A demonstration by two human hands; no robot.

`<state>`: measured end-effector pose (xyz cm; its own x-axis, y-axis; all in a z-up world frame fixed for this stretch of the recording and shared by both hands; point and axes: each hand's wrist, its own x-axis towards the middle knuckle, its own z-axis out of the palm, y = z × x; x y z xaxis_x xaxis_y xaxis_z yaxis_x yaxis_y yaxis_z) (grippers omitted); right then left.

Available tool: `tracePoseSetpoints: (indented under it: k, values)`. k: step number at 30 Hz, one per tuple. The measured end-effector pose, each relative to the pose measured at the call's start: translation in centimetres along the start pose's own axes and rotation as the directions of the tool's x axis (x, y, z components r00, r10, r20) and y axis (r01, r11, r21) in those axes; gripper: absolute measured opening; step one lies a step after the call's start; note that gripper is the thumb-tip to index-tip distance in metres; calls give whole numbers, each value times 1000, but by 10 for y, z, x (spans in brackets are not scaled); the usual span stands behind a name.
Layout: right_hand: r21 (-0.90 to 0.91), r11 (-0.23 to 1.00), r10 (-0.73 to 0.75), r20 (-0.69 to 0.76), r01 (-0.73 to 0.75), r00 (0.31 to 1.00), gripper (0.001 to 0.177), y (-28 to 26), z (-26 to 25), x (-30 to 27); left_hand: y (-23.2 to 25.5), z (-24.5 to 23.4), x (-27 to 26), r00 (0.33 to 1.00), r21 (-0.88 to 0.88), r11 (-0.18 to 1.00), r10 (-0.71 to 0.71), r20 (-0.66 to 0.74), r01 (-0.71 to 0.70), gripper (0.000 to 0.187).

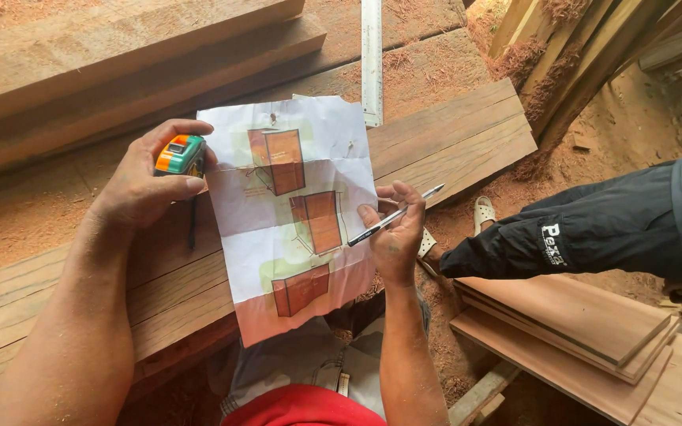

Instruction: The person measures a wooden plank using a tape measure and a square ruler, marking measurements with a pen. They refer to a printed diagram on the workbench to guide the measurements.

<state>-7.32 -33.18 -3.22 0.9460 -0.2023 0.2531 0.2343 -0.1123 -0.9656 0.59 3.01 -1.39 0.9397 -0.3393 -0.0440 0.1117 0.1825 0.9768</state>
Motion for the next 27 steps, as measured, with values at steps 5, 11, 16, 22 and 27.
tracePoseSetpoints:
  k: [5, 11, 16, 22, 27]
  values:
    - [-57, 998, -15, 1, 15, 1000, 60, 1, 2, 0, 3, 1, 0, 1000, 4, 1000, 6, -29, -6, 76]
    - [-155, 987, -51, 2, 51, 999, 59, -1, 5, 0, 3, 1, 2, 999, -15, 1000, -5, -45, 4, 76]
    - [-264, 962, -73, 9, 72, 997, 57, -7, 7, 2, 5, 3, 2, 998, -40, 999, -5, -58, 3, 76]
    - [-312, 945, -93, 29, 97, 995, 56, -8, 8, 1, 2, 1, 3, 999, -73, 997, -13, -48, 9, 76]
    - [-299, 953, -48, 28, 54, 998, 56, -3, 6, 0, 1, 2, 3, 998, -62, 998, -21, -52, 18, 76]
